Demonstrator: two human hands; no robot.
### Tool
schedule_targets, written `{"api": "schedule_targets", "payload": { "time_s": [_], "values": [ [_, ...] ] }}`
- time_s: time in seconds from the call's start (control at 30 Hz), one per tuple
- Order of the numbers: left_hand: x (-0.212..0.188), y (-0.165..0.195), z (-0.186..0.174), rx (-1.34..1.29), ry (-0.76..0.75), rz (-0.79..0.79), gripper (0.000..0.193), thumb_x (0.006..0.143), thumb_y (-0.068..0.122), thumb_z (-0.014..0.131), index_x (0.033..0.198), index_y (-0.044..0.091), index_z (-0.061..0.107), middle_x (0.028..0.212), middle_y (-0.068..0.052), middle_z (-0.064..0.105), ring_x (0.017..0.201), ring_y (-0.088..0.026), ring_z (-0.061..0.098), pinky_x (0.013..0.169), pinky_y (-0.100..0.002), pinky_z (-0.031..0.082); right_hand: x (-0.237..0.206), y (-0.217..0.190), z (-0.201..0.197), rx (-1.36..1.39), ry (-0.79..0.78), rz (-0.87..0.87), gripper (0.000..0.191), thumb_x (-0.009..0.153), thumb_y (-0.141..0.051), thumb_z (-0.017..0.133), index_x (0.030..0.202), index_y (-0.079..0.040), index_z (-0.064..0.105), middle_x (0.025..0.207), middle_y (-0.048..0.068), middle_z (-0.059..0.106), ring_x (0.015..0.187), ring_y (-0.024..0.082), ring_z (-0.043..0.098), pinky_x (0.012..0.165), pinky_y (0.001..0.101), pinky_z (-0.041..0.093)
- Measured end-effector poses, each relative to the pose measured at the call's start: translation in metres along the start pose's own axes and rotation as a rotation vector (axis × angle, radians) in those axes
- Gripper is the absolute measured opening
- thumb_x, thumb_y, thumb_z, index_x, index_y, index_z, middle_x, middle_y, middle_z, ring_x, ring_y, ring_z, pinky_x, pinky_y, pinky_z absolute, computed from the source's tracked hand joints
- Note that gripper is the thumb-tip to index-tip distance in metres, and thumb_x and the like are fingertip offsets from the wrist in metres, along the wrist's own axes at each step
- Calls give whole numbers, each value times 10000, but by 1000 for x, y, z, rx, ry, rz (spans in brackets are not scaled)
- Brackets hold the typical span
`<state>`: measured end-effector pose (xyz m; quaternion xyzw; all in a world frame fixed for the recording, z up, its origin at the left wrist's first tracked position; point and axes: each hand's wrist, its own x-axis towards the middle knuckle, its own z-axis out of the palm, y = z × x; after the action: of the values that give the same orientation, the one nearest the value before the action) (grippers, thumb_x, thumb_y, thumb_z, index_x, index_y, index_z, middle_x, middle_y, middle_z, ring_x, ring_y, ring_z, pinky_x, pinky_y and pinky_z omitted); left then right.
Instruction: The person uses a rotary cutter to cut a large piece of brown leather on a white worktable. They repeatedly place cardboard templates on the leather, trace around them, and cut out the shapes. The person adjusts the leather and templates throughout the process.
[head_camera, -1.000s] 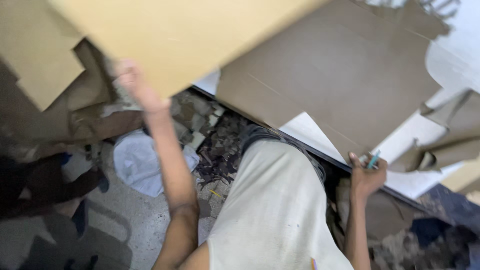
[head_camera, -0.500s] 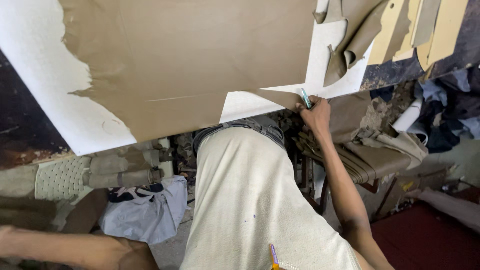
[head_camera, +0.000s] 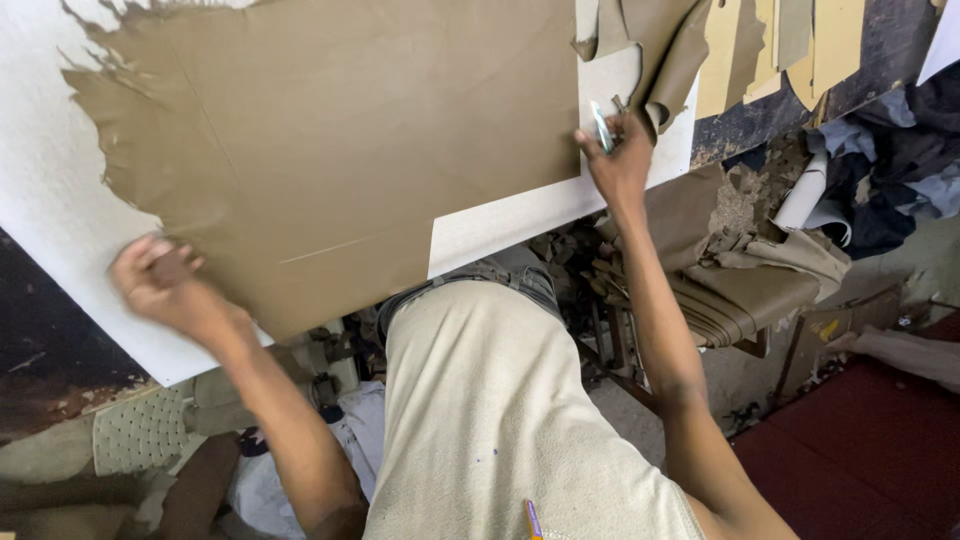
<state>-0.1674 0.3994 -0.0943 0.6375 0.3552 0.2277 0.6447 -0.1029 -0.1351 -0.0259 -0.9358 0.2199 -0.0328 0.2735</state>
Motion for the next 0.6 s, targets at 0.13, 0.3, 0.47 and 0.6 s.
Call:
{"api": "schedule_targets", "payload": {
  "time_s": [0.13,0.3,0.47,0.6],
  "values": [
    [-30,38,110,371,-246,242,239,994,-28,744,1156,1,571,1087,-123,574,981,-242,589,868,-383,490,35,-47,19,-15,40,-24,592,725,-334,971,989,38,593,757,137,672,677,226,616,652,390,509],
    [-50,73,161,781,-56,341,517,880,22,865,1203,-24,464,1143,-221,457,1139,-395,477,925,-507,365,68,-60,5,4,-281,11,465,793,-334,911,1028,-22,659,701,131,636,664,210,609,650,382,476],
    [-42,87,178,703,-174,93,298,964,79,795,960,-17,513,828,-84,449,767,-257,477,731,-406,419,104,-38,-17,286,-500,-265,312,878,-199,807,1097,-20,676,897,61,682,810,162,612,733,349,492],
    [-62,105,156,360,-351,147,216,1085,153,698,951,44,568,775,54,471,697,-98,403,636,-294,355,161,-70,-44,122,-634,-454,66,971,-54,738,982,0,703,871,132,561,795,251,510,711,415,399]
  ]
}}
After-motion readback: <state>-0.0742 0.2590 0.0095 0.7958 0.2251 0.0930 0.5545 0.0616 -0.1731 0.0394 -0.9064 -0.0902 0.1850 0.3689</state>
